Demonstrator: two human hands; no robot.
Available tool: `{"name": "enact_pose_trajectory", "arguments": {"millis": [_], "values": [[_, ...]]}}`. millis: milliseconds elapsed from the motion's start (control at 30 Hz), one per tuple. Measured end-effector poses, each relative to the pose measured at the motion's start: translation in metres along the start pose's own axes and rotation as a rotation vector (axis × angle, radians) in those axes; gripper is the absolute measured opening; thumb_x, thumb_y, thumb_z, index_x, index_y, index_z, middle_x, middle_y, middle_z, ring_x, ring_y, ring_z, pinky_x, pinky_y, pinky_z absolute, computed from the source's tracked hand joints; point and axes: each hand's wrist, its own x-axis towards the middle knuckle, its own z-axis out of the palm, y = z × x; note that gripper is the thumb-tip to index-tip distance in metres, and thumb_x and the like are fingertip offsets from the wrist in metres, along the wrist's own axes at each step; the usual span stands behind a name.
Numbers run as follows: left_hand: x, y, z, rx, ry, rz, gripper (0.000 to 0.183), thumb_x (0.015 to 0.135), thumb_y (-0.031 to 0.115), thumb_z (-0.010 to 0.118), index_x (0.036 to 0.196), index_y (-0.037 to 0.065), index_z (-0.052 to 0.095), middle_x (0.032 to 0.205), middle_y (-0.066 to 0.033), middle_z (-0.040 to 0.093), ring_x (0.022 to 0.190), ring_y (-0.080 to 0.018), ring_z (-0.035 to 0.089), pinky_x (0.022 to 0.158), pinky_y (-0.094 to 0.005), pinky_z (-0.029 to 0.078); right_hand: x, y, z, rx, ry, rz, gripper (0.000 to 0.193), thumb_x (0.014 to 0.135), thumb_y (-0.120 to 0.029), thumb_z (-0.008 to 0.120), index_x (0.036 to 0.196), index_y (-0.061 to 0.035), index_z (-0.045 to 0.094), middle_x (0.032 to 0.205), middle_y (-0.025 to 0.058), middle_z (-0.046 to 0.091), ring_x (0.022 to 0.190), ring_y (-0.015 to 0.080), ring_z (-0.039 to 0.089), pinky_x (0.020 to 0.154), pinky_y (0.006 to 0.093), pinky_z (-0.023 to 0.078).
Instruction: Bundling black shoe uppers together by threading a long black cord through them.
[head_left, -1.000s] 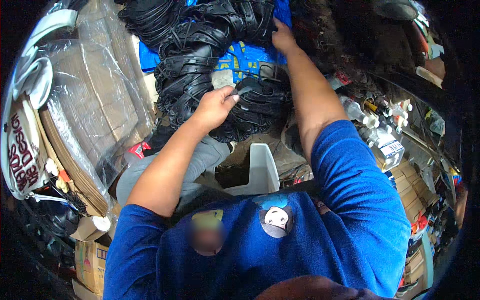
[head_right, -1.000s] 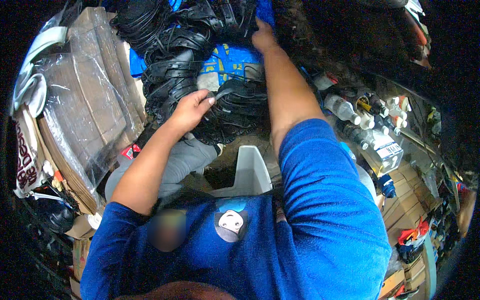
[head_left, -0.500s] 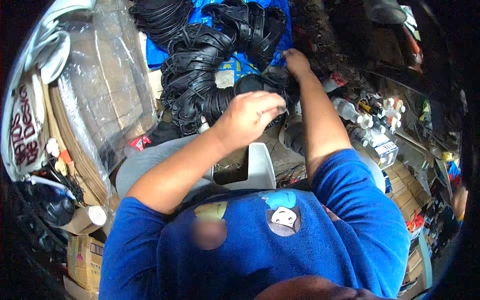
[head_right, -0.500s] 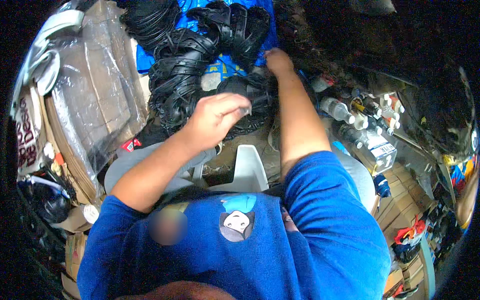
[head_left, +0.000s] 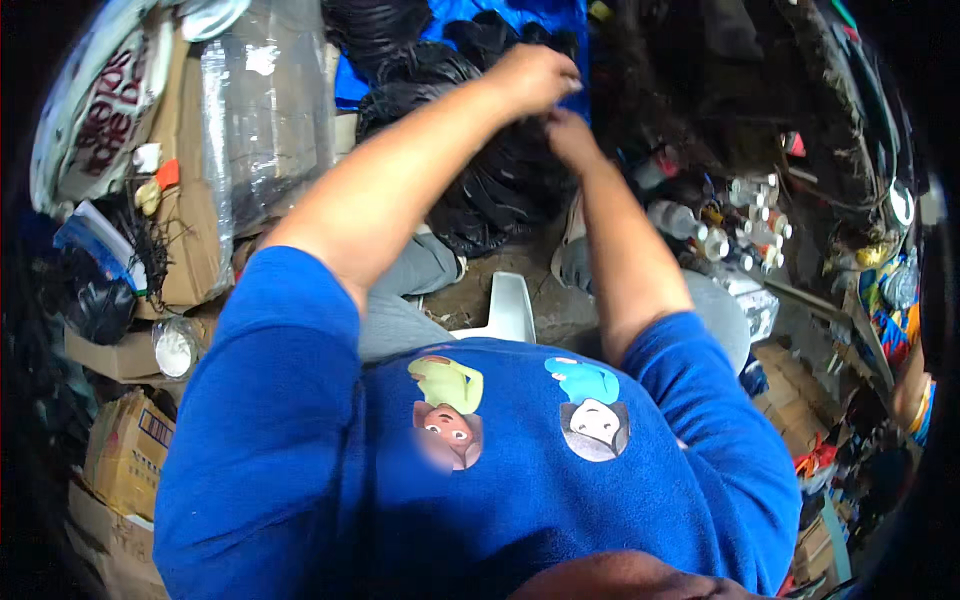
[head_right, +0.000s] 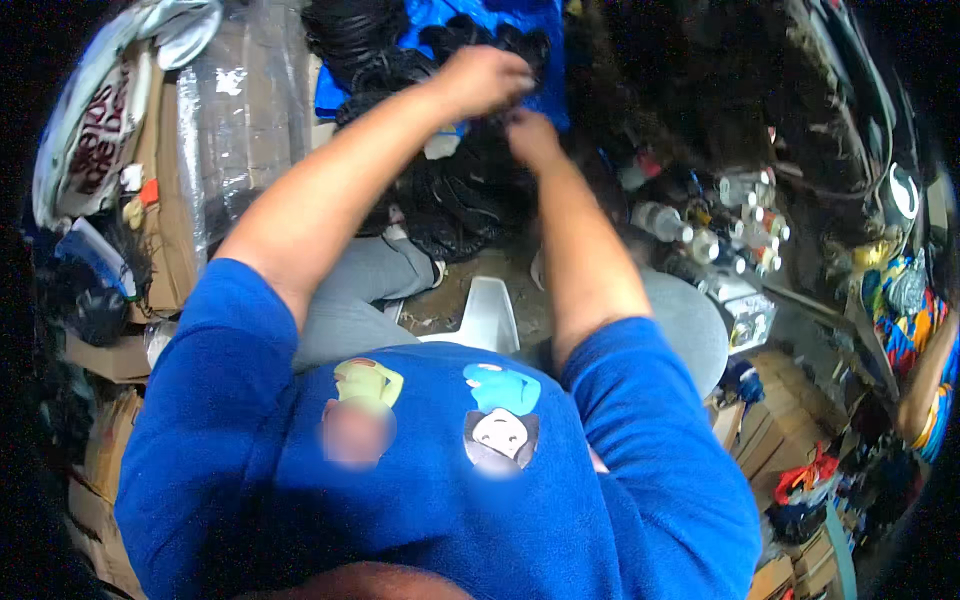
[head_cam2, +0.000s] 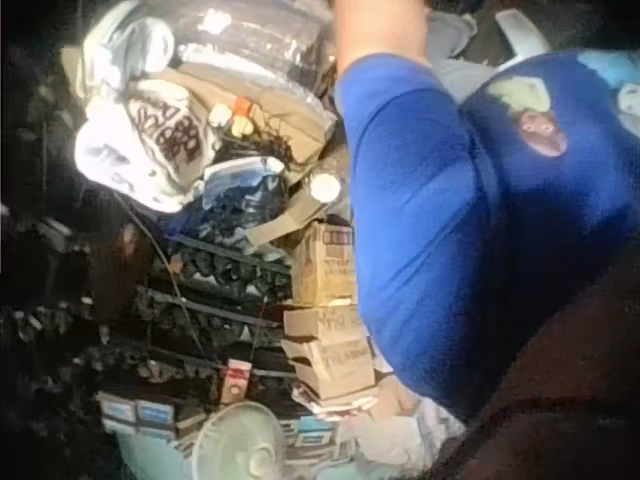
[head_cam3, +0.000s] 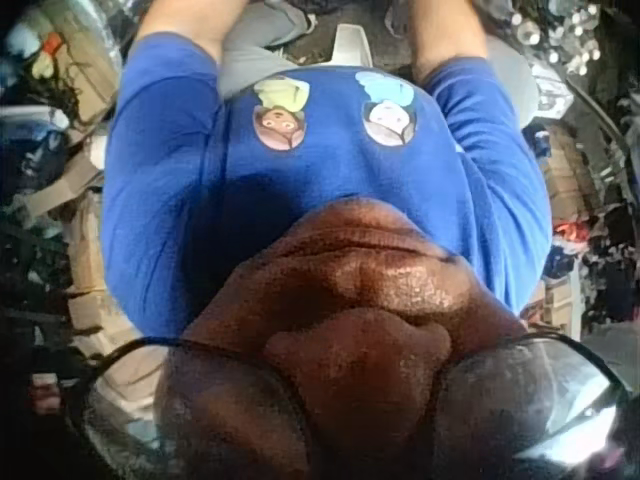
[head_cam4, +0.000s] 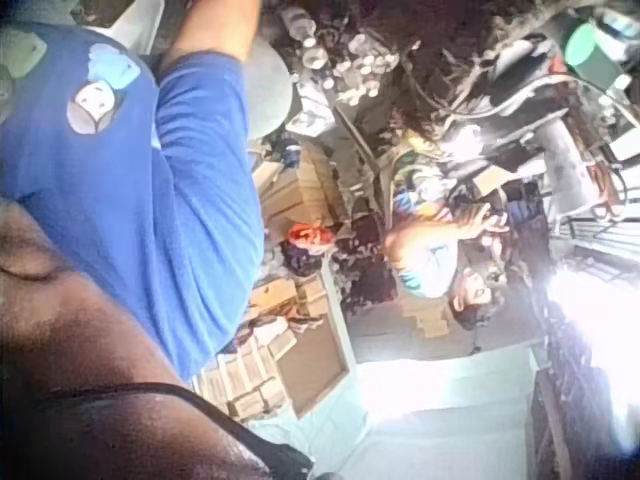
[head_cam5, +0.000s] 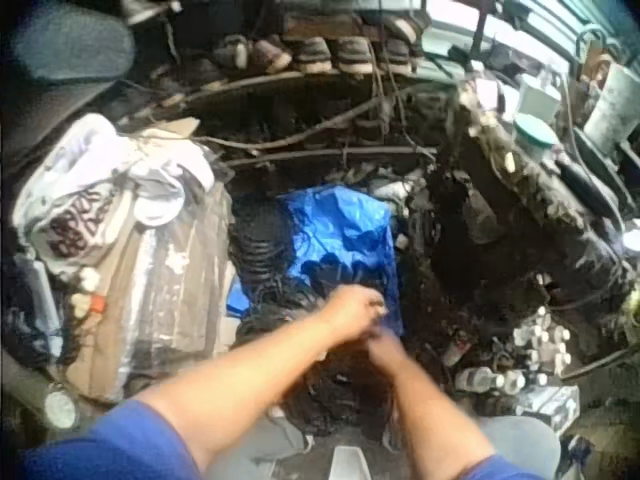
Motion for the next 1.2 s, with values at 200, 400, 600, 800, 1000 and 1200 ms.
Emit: {"name": "enact_pose_trajectory", "arguments": {"millis": [200,400,600,800,1000,1200], "values": [[0.004,0.033,0.046,0.035,0.171,-0.007,0.016,0.063,0.021,0.063,0.076,0.011,0.065,0.075,-0.0118,0.062,0.074,-0.0298,0.060,0.065,-0.0401,0.048,-0.041,0.011,0.008,-0.022,0.017,-0.120,0.047,0.086,-0.036,0.048,0.119,-0.0036,0.046,0.119,0.0108,0.052,0.108,0.0177,0.049,0.089,0.0334,0.038],[-0.081,0.045,-0.021,-0.101,0.276,-0.004,0.027,0.074,0.021,0.061,0.094,0.003,0.058,0.086,-0.0174,0.059,0.088,-0.0338,0.056,0.076,-0.0413,0.044,-0.051,-0.001,0.010,0.372,0.067,0.162,0.036,0.090,-0.023,0.040,0.103,0.0072,0.053,0.098,0.0137,0.060,0.089,0.0214,0.056,0.077,0.0315,0.042],[-0.279,0.052,-0.166,0.378,1.023,0.030,0.027,0.066,0.006,0.062,0.093,0.003,0.056,0.092,-0.0124,0.055,0.090,-0.0288,0.053,0.080,-0.0364,0.042,-0.027,-0.004,0.023,0.717,0.109,0.506,0.030,0.091,-0.025,0.036,0.106,-0.0040,0.052,0.096,0.0081,0.062,0.081,0.0213,0.056,0.070,0.0343,0.043],[-0.445,0.015,-0.274,0.733,1.383,-0.546,0.061,0.064,0.021,0.075,0.112,0.001,0.041,0.102,-0.0153,0.051,0.095,-0.0261,0.050,0.083,-0.0353,0.041,0.000,0.039,0.023,0.774,0.173,0.527,0.027,0.092,-0.026,0.038,0.100,-0.0051,0.053,0.093,0.0076,0.060,0.082,0.0210,0.053,0.071,0.0376,0.041],[-0.449,-0.027,-0.310,0.165,0.826,-0.862,0.049,0.057,0.035,0.079,0.089,0.002,0.061,0.082,-0.0073,0.063,0.076,-0.0173,0.059,0.073,-0.0302,0.046,-0.002,0.075,0.009,0.422,0.244,0.569,0.040,0.088,-0.035,0.043,0.105,-0.0011,0.056,0.104,0.0121,0.059,0.093,0.0262,0.055,0.081,0.0379,0.040],[-0.502,-0.008,-0.363,0.915,0.946,-0.945,0.063,0.064,0.040,0.071,0.105,-0.006,0.056,0.107,-0.0173,0.058,0.098,-0.0238,0.054,0.089,-0.0319,0.038,0.007,0.009,0.040,-0.330,0.104,0.336,0.055,0.080,-0.052,0.042,0.109,-0.0075,0.057,0.116,0.0162,0.052,0.108,0.0332,0.049,0.092,0.0393,0.036]]}}
